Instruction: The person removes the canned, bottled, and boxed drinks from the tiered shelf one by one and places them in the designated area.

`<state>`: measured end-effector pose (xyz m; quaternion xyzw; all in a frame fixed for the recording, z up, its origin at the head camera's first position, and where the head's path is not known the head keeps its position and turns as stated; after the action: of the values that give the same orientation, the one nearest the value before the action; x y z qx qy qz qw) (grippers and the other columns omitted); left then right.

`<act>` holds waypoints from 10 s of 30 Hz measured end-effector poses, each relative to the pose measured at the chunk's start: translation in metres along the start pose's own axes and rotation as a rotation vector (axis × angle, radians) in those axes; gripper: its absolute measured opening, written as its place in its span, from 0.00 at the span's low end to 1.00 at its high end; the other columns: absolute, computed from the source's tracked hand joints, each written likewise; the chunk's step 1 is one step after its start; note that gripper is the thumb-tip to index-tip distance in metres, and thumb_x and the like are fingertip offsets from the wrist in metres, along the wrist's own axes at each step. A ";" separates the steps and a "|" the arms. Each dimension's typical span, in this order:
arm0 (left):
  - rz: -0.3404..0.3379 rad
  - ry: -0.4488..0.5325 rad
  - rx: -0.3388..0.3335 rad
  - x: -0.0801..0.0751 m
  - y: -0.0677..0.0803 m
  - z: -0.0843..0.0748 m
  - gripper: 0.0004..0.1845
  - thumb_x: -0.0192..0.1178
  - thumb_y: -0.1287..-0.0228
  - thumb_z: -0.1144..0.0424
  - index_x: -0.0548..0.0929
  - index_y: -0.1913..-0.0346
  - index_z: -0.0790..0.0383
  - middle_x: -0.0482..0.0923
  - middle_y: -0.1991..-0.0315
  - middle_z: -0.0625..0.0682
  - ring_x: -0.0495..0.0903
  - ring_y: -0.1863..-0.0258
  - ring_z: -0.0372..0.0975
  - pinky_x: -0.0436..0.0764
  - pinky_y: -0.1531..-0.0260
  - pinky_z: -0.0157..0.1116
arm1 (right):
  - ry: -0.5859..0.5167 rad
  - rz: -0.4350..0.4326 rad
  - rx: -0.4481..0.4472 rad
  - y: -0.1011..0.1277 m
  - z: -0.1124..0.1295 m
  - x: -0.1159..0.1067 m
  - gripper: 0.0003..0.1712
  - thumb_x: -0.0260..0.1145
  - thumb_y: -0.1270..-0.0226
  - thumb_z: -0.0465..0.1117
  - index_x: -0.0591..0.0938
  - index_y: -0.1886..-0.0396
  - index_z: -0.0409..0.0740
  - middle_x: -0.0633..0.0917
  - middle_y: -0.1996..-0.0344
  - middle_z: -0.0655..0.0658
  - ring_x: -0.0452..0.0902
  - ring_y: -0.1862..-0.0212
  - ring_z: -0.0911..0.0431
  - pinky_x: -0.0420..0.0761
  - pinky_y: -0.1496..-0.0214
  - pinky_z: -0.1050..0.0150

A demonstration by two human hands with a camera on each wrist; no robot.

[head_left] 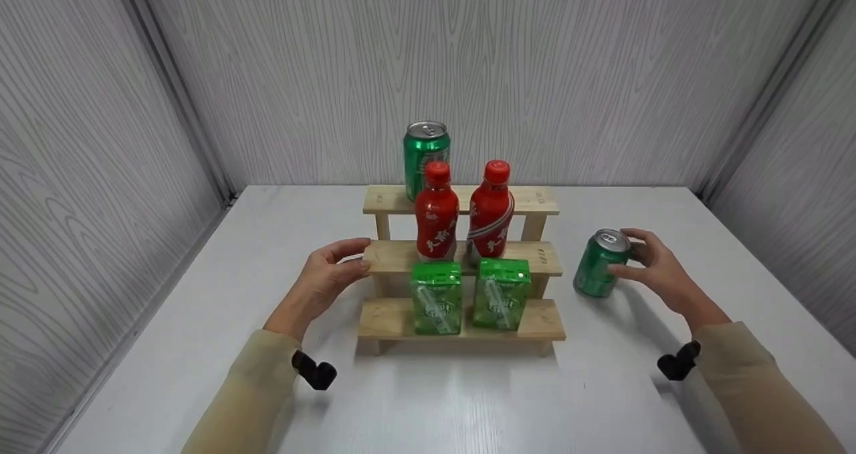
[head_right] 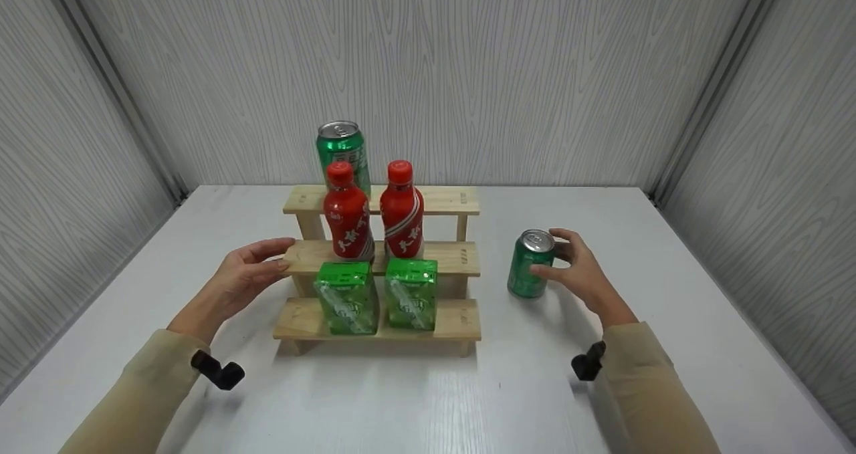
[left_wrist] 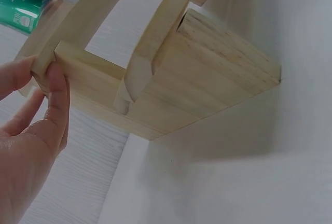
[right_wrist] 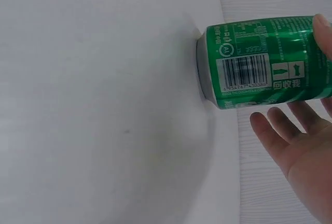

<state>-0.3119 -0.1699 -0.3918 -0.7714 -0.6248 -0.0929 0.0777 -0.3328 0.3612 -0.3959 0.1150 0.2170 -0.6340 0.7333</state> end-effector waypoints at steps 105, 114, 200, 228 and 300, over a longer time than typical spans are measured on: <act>-0.067 0.097 0.002 -0.004 0.009 0.006 0.27 0.63 0.45 0.75 0.71 0.41 0.72 0.68 0.44 0.61 0.77 0.53 0.44 0.76 0.51 0.37 | 0.015 0.453 -0.233 -0.123 0.279 0.135 0.38 0.68 0.42 0.49 0.63 0.33 0.49 0.69 0.38 0.43 0.69 0.43 0.51 0.72 0.45 0.54; -0.054 0.095 0.004 -0.002 0.009 0.008 0.26 0.63 0.44 0.75 0.71 0.41 0.72 0.67 0.44 0.61 0.78 0.56 0.43 0.77 0.52 0.37 | -0.054 0.534 -0.186 -0.128 0.272 0.138 0.36 0.67 0.41 0.44 0.64 0.34 0.47 0.71 0.41 0.44 0.70 0.44 0.49 0.72 0.44 0.52; -0.068 0.135 0.005 0.004 0.006 0.012 0.27 0.63 0.45 0.77 0.71 0.41 0.73 0.67 0.44 0.60 0.78 0.57 0.42 0.78 0.55 0.35 | -0.041 0.385 -0.311 -0.111 0.239 0.097 0.34 0.67 0.42 0.35 0.64 0.38 0.46 0.73 0.45 0.39 0.70 0.44 0.47 0.70 0.42 0.51; -0.069 0.131 -0.014 0.005 0.003 0.010 0.27 0.65 0.46 0.75 0.71 0.41 0.72 0.67 0.44 0.60 0.76 0.53 0.44 0.76 0.52 0.36 | -0.030 0.216 -0.322 -0.093 0.216 0.043 0.33 0.71 0.45 0.37 0.67 0.40 0.48 0.75 0.48 0.41 0.71 0.47 0.48 0.72 0.44 0.51; -0.070 0.132 -0.008 0.001 -0.003 0.016 0.29 0.66 0.47 0.74 0.71 0.40 0.71 0.68 0.44 0.59 0.77 0.55 0.42 0.77 0.53 0.36 | 0.155 -0.152 -0.013 0.009 0.066 -0.105 0.31 0.67 0.40 0.43 0.67 0.39 0.47 0.75 0.50 0.52 0.73 0.52 0.62 0.69 0.47 0.60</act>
<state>-0.3135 -0.1643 -0.4074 -0.7416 -0.6444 -0.1487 0.1126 -0.3237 0.4260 -0.2904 0.1418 0.2853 -0.6755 0.6649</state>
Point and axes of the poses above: each hand's wrist, its own y-axis away from the middle knuckle, its own x-axis out of the palm, z = x × y, the point moved 2 cm from there along -y, towards the middle knuckle
